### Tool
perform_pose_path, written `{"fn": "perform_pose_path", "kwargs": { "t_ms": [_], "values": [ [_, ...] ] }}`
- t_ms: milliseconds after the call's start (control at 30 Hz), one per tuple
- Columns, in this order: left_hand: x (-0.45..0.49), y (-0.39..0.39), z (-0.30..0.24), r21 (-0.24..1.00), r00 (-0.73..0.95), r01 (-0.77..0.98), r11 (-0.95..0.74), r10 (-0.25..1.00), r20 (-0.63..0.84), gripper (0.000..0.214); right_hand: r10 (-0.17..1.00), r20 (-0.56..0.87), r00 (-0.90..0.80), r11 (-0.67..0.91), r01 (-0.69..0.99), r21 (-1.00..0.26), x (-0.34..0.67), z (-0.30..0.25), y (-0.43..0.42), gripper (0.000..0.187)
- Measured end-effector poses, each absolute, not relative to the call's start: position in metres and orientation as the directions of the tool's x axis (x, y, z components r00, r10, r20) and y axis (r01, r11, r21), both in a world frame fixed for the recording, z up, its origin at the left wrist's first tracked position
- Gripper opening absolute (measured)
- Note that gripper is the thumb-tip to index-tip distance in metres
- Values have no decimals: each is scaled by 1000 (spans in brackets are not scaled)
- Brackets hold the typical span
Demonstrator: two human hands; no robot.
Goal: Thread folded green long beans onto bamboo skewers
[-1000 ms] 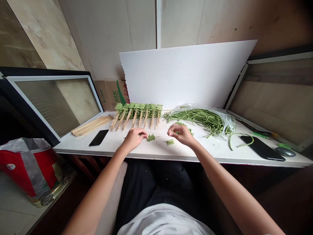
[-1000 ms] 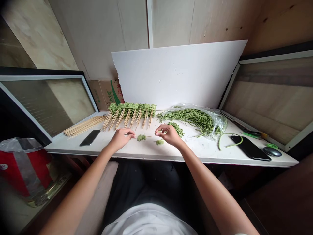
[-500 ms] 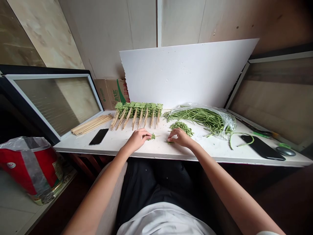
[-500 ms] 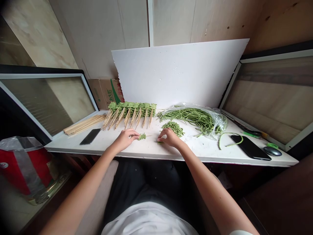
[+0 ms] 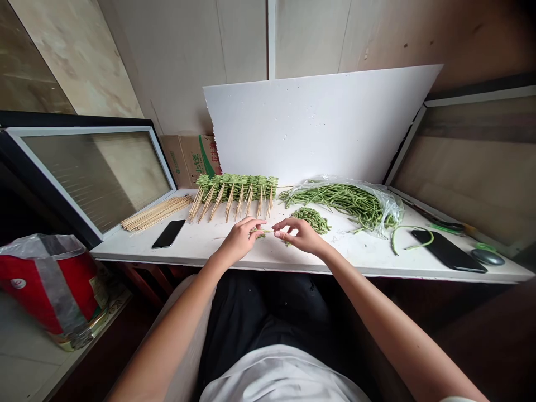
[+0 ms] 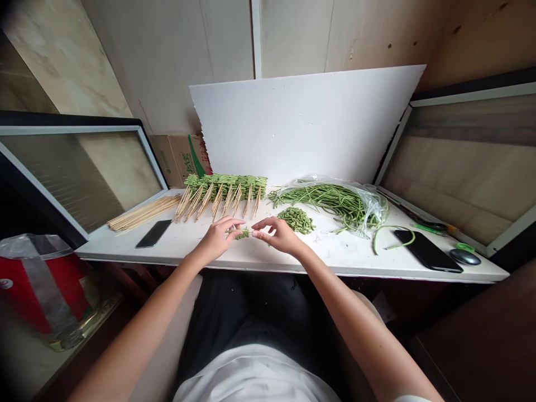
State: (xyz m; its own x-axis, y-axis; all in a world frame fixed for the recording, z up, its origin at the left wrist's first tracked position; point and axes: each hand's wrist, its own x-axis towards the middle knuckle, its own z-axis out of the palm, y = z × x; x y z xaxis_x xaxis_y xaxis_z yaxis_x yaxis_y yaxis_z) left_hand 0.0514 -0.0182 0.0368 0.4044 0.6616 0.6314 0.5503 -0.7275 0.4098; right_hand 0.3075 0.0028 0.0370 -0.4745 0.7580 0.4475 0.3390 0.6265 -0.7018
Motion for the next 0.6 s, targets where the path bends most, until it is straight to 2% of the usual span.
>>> {"fn": "perform_pose_path", "kwargs": {
  "t_ms": [167,300,467,600],
  "values": [
    [57,-27,46,395,397,523,-755,626,671,28,714,521,-468,670,241,-703,289,38,-11,34],
    [57,-29,50,387,398,523,-759,619,677,27,725,566,-392,677,256,-690,289,38,-10,33],
    [54,-28,52,330,363,611,-719,625,691,11,733,587,-342,678,304,-669,292,38,-7,37],
    [54,-29,52,312,363,635,-706,630,687,14,693,634,-343,720,288,-631,289,37,-11,37]
  ]
}}
